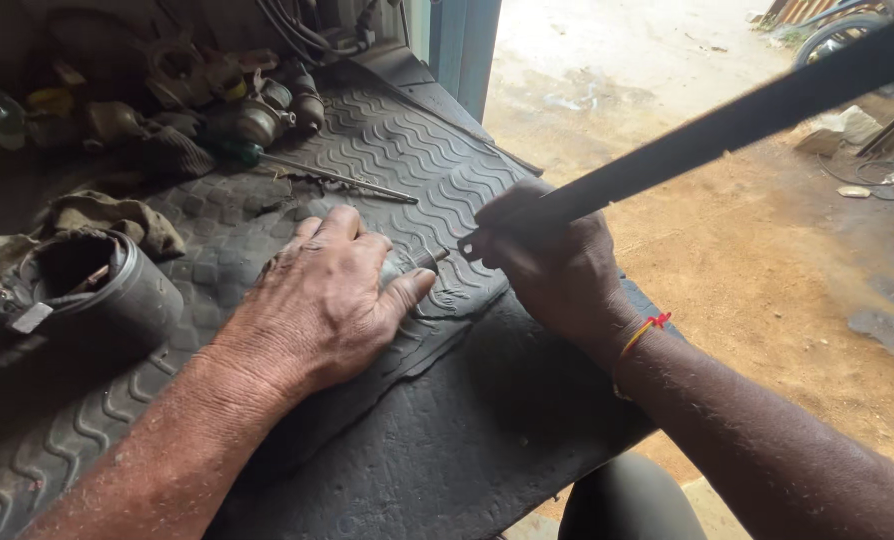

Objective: The person uses a flathead screwdriver to pry and scrape a cylindrical metal component, then wipes it with a cloth. They repeat the prying and scraping on different sections of the part while holding it steady on a rubber mat.

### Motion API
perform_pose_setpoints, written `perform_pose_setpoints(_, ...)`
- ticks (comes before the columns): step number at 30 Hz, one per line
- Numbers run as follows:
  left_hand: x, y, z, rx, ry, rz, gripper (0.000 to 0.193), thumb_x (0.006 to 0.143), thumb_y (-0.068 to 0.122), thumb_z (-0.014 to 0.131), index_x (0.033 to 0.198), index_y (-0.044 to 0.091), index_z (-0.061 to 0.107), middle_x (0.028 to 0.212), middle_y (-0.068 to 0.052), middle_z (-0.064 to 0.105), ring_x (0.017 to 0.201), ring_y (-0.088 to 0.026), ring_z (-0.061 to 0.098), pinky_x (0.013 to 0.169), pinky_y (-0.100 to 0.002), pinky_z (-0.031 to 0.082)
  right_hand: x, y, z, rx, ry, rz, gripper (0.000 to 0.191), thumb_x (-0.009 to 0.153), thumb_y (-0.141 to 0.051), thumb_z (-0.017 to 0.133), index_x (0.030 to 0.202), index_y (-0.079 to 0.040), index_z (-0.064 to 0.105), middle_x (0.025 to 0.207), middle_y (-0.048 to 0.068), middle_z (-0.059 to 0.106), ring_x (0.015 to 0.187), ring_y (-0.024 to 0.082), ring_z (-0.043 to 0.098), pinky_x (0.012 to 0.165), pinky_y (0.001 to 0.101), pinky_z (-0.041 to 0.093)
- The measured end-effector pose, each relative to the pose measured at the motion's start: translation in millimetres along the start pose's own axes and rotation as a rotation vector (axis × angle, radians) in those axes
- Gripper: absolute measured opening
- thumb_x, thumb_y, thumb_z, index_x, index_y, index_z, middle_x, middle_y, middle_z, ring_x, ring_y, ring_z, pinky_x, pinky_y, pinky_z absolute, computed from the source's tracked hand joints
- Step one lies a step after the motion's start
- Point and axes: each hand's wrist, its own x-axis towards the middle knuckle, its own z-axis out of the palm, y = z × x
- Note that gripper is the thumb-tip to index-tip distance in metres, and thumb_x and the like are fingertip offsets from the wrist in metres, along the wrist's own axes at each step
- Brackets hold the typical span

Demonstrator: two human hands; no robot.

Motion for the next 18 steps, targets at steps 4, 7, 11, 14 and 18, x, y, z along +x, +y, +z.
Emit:
perform_pose_setpoints(4, 1.6, -5.6, 3.0, 0.009, -0.062, -0.022, 0.062, 0.098, 0.061, 0.043, 0.122, 0.009, 0.067, 0.113, -0.016, 0.056, 0.112, -0.031, 0.061, 0.095, -0.047, 0.053, -0.3, 2.1, 2.0, -0.078, 0.004, -0.094, 0.009, 0.095, -0.009, 0.073, 0.102, -0.004, 0.071, 0.094, 0.005, 0.073, 0.084, 0.013, 0.075, 0.072, 0.0263, 0.062)
perform_pose_setpoints(7, 0.1, -7.3, 6.0, 0.033, -0.063, -0.016, 0.063, 0.097, 0.061, 0.044, 0.118, 0.007, 0.067, 0.111, -0.015, 0.058, 0.113, -0.029, 0.062, 0.097, -0.046, 0.054, -0.8, -0.2, 3.5, -0.105, -0.021, -0.148, 0.01, 0.097, -0.01, 0.073, 0.104, -0.004, 0.071, 0.098, 0.007, 0.072, 0.088, 0.014, 0.073, 0.075, 0.028, 0.061)
perform_pose_setpoints(11, 2.4, -9.2, 5.1, -0.028, -0.001, -0.01, 0.061, 0.096, 0.06, 0.049, 0.118, 0.006, 0.067, 0.109, -0.016, 0.06, 0.109, -0.032, 0.063, 0.092, -0.047, 0.054, -0.7, -8.0, 2.6, -0.147, -0.042, -0.152, 0.012, 0.096, -0.011, 0.073, 0.104, -0.004, 0.07, 0.092, 0.007, 0.071, 0.083, 0.015, 0.071, 0.072, 0.0306, 0.058)
perform_pose_setpoints(14, 4.0, -12.4, 0.9, -0.112, 0.037, -0.015, 0.058, 0.094, 0.058, 0.051, 0.118, 0.007, 0.066, 0.104, -0.014, 0.065, 0.103, -0.03, 0.068, 0.088, -0.045, 0.057, -1.1, -13.4, 3.7, -0.275, -0.11, -0.098, 0.009, 0.093, -0.011, 0.073, 0.099, -0.005, 0.071, 0.081, 0.007, 0.071, 0.072, 0.016, 0.07, 0.065, 0.0324, 0.056)
perform_pose_setpoints(18, 0.8, -15.0, 2.6, -0.162, 0.025, -0.087, 0.058, 0.093, 0.062, 0.056, 0.119, 0.01, 0.062, 0.094, -0.013, 0.073, 0.098, -0.029, 0.073, 0.09, -0.044, 0.059, -1.4, -12.6, 6.0, -0.239, -0.143, 0.227, 0.007, 0.09, -0.009, 0.068, 0.096, -0.007, 0.071, 0.078, 0.003, 0.075, 0.057, 0.016, 0.07, 0.055, 0.0324, 0.056)
